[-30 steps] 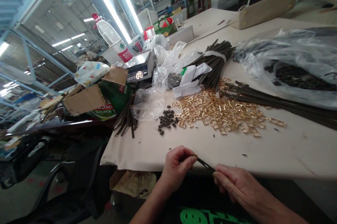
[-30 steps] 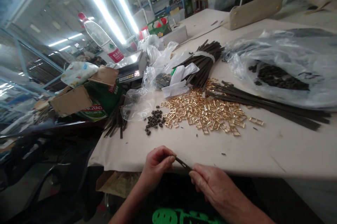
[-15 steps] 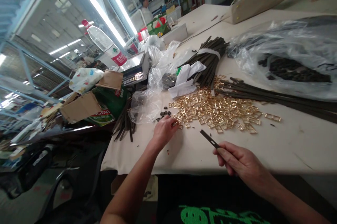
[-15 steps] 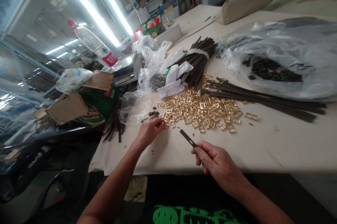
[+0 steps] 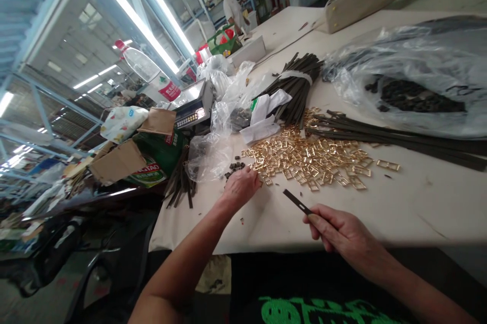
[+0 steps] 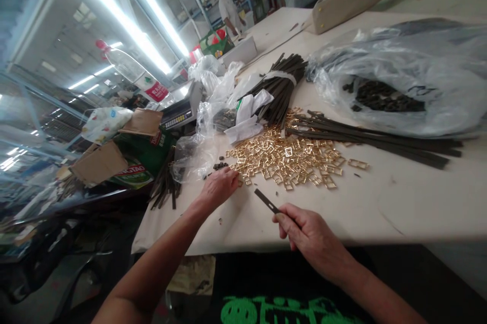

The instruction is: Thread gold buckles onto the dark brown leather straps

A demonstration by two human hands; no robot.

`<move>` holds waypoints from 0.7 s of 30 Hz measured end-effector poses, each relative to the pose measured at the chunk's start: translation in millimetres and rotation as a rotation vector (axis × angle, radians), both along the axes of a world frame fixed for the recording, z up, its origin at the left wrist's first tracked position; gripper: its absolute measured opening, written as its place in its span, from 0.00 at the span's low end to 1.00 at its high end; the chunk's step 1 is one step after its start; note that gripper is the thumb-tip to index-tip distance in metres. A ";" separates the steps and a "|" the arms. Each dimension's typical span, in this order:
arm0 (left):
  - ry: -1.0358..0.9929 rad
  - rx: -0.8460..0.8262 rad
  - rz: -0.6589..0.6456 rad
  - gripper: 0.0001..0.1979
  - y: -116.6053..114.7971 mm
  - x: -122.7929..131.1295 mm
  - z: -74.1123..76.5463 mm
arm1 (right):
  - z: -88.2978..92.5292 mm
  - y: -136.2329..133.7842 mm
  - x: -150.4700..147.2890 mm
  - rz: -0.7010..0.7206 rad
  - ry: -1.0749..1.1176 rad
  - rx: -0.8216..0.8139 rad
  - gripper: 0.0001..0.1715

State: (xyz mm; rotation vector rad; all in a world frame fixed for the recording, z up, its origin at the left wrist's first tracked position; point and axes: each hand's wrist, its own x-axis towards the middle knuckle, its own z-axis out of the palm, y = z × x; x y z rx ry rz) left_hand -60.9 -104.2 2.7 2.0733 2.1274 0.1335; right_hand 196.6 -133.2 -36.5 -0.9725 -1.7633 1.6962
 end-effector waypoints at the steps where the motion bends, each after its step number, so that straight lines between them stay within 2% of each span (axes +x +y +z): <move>1: -0.027 0.014 0.011 0.09 1.2 -2.4 -0.3 | -0.4 -0.1 0.2 0.000 0.001 -0.002 0.22; 6: -0.249 0.116 0.087 0.09 4.8 -13.4 -5.1 | -3.3 -0.3 1.9 0.011 0.030 -0.026 0.22; 11: -0.554 0.170 0.190 0.11 -5.1 -3.3 -11.6 | -2.8 0.1 1.8 0.016 0.032 -0.030 0.22; 13: -0.760 0.198 0.236 0.11 -14.4 5.8 -8.1 | -1.4 -0.2 1.5 0.014 0.030 -0.021 0.22; 17: -1.307 0.214 0.341 0.14 -38.7 25.3 5.1 | -0.5 -0.2 0.0 -0.026 0.044 -0.030 0.21; 21: -1.551 0.141 0.382 0.13 -61.6 43.8 11.0 | -0.3 -0.6 -5.7 -0.101 0.105 -0.095 0.20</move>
